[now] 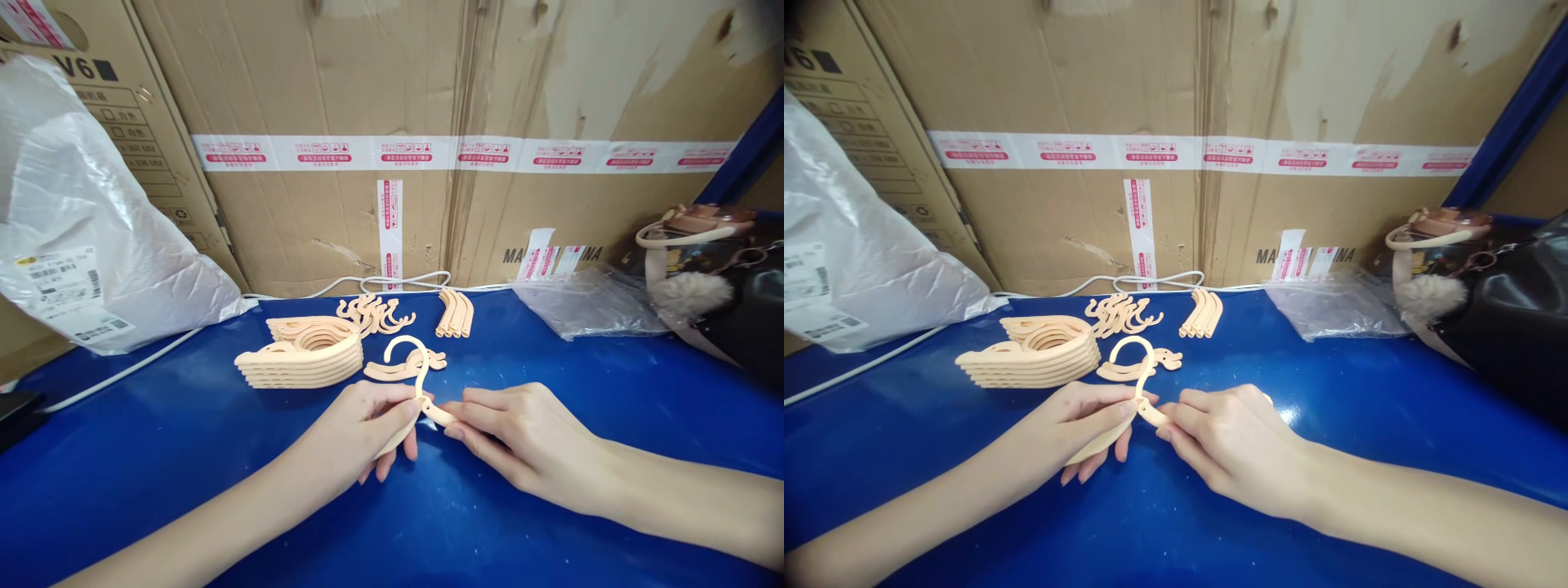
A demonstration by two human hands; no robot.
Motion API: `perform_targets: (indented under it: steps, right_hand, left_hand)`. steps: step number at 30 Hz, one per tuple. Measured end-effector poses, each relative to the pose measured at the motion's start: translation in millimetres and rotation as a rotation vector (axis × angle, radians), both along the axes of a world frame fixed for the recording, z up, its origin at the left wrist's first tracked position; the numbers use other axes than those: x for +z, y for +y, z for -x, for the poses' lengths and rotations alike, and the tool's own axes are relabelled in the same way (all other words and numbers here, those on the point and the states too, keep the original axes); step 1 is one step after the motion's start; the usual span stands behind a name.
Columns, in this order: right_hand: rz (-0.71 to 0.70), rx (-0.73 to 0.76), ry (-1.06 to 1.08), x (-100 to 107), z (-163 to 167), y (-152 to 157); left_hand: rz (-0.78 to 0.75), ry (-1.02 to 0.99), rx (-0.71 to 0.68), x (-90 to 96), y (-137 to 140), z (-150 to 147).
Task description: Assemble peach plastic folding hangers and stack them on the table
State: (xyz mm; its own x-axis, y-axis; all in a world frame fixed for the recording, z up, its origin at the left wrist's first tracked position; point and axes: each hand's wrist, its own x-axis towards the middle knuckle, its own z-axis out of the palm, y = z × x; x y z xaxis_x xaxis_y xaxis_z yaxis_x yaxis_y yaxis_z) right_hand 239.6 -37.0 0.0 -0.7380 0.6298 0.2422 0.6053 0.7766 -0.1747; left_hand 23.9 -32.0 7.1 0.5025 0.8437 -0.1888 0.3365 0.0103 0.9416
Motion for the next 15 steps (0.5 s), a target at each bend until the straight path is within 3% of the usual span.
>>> perform_targets:
  steps: [10,12,15]
  right_hand:
    - [0.085,-0.023,0.058,3,0,-3]
    - [0.103,-0.023,0.059,4,0,-1]
    - [0.093,0.016,0.055,3,-2,3]
  left_hand:
    - [-0.036,0.16,-0.07,-3.6,0,4]
    - [-0.125,0.252,-0.094,-0.6,-3,4]
    - [-0.43,0.479,-0.092,4.0,-11,1]
